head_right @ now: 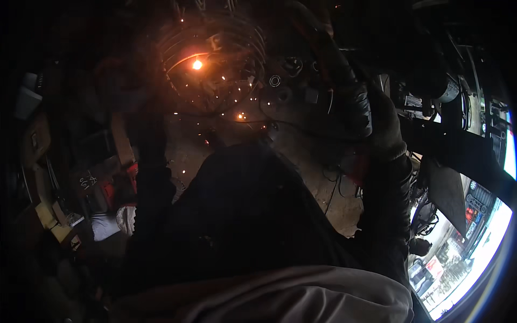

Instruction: The person constructs a spherical metal cage by welding curved metal rods together with a welding torch and smoothing the joints using an angle grinder. They rotate the cage by hand on the workbench to access different sections while wearing protective gloves.

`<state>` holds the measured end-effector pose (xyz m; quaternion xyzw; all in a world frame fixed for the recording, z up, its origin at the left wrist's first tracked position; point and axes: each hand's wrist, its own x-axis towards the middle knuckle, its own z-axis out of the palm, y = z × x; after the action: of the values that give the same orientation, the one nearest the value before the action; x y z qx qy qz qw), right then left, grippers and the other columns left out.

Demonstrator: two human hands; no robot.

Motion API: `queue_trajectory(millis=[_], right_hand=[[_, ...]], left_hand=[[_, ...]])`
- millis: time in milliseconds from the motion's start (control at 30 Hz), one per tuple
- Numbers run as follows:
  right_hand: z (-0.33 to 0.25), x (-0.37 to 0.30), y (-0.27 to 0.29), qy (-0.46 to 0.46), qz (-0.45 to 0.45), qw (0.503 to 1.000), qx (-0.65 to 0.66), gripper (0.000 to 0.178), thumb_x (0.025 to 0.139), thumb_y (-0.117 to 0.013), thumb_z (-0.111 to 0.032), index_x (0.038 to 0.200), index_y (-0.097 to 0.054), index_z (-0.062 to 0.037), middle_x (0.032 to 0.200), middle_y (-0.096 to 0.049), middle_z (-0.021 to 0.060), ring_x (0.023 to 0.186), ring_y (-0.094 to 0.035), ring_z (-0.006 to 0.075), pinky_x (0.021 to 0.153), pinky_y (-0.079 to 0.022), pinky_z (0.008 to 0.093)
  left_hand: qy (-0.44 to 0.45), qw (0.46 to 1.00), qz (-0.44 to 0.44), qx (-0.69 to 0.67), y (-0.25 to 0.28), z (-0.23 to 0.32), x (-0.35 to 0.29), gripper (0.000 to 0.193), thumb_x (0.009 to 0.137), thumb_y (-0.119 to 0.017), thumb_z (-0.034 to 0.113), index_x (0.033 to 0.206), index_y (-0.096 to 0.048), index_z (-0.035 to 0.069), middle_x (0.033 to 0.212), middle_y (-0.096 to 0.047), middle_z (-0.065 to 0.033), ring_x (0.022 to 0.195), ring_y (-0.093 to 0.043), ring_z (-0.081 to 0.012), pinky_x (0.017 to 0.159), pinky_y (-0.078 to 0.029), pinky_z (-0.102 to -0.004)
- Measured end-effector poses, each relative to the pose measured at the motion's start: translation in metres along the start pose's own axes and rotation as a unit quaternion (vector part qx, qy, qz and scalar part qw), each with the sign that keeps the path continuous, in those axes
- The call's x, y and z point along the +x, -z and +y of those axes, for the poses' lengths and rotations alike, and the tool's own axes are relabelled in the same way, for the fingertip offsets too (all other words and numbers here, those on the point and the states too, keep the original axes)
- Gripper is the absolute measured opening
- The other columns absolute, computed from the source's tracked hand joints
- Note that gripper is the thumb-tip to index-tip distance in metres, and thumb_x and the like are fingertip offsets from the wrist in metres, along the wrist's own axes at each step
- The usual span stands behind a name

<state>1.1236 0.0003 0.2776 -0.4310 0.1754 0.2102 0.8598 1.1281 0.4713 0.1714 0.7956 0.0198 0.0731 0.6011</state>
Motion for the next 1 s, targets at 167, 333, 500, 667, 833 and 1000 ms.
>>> queue_trajectory(millis=[167,333,500,667,833,1000], right_hand=[[-0.003,-0.001,-0.051,0.089,0.068,0.931,-0.348,0.036,0.101,-0.05,-0.028,0.125,-0.053,-0.0022,0.087,-0.06,0.0013,0.072,-0.059,0.0058,0.058,-0.051,0.0184],[0.002,-0.004,-0.068,0.264,0.008,0.774,-0.576,0.04,0.099,-0.055,-0.02,0.134,-0.049,-0.0034,0.094,-0.065,0.0037,0.076,-0.062,0.009,0.065,-0.054,0.023],[0.004,-0.004,-0.057,0.241,-0.001,0.805,-0.542,0.041,0.098,-0.055,-0.019,0.135,-0.048,-0.004,0.108,-0.065,0.0071,0.082,-0.064,0.0121,0.07,-0.055,0.0258],[0.018,-0.023,0.012,0.203,0.041,0.954,-0.217,0.05,0.092,-0.061,-0.015,0.137,-0.045,0.0006,0.117,-0.062,0.0182,0.1,-0.066,0.0265,0.084,-0.057,0.0371],[0.038,-0.055,0.035,0.321,0.078,0.943,-0.031,0.037,0.093,-0.057,-0.011,0.127,-0.051,0.0008,0.112,-0.062,0.0174,0.099,-0.065,0.0303,0.078,-0.056,0.0382],[0.041,-0.104,-0.017,0.485,0.259,0.828,-0.11,0.033,0.097,-0.053,-0.011,0.129,-0.048,-0.0019,0.1,-0.062,0.0127,0.085,-0.066,0.0245,0.071,-0.056,0.0355]], left_hand=[[0.007,0.999,-0.004,-0.053,-0.003,-0.008,-0.004,0.029,0.099,-0.054,0.012,0.123,-0.06,-0.003,0.101,-0.066,-0.0091,0.089,-0.061,-0.0154,0.08,-0.051,-0.0314],[0.002,0.986,-0.018,-0.165,-0.008,-0.011,0.005,0.028,0.1,-0.054,0.01,0.123,-0.059,-0.005,0.098,-0.066,-0.009,0.086,-0.06,-0.015,0.08,-0.051,-0.0317],[-0.043,0.997,-0.007,-0.071,-0.008,0.008,-0.002,0.029,0.101,-0.054,0.013,0.123,-0.059,-0.005,0.095,-0.065,-0.0085,0.084,-0.059,-0.0143,0.077,-0.05,-0.0317],[-0.057,0.998,0.0,-0.03,0.0,0.006,-0.001,0.031,0.1,-0.057,0.016,0.123,-0.059,-0.005,0.092,-0.065,-0.0079,0.082,-0.059,-0.0142,0.075,-0.05,-0.0302],[-0.082,0.991,0.001,0.108,0.008,0.001,0.005,0.046,0.103,-0.048,0.033,0.122,-0.061,-0.007,0.095,-0.067,-0.006,0.087,-0.059,-0.0123,0.08,-0.048,-0.0262],[-0.209,0.963,-0.053,0.159,0.022,-0.001,0.005,0.045,0.103,-0.051,0.03,0.131,-0.053,-0.005,0.101,-0.066,-0.0127,0.092,-0.063,-0.0196,0.082,-0.051,-0.0314]])
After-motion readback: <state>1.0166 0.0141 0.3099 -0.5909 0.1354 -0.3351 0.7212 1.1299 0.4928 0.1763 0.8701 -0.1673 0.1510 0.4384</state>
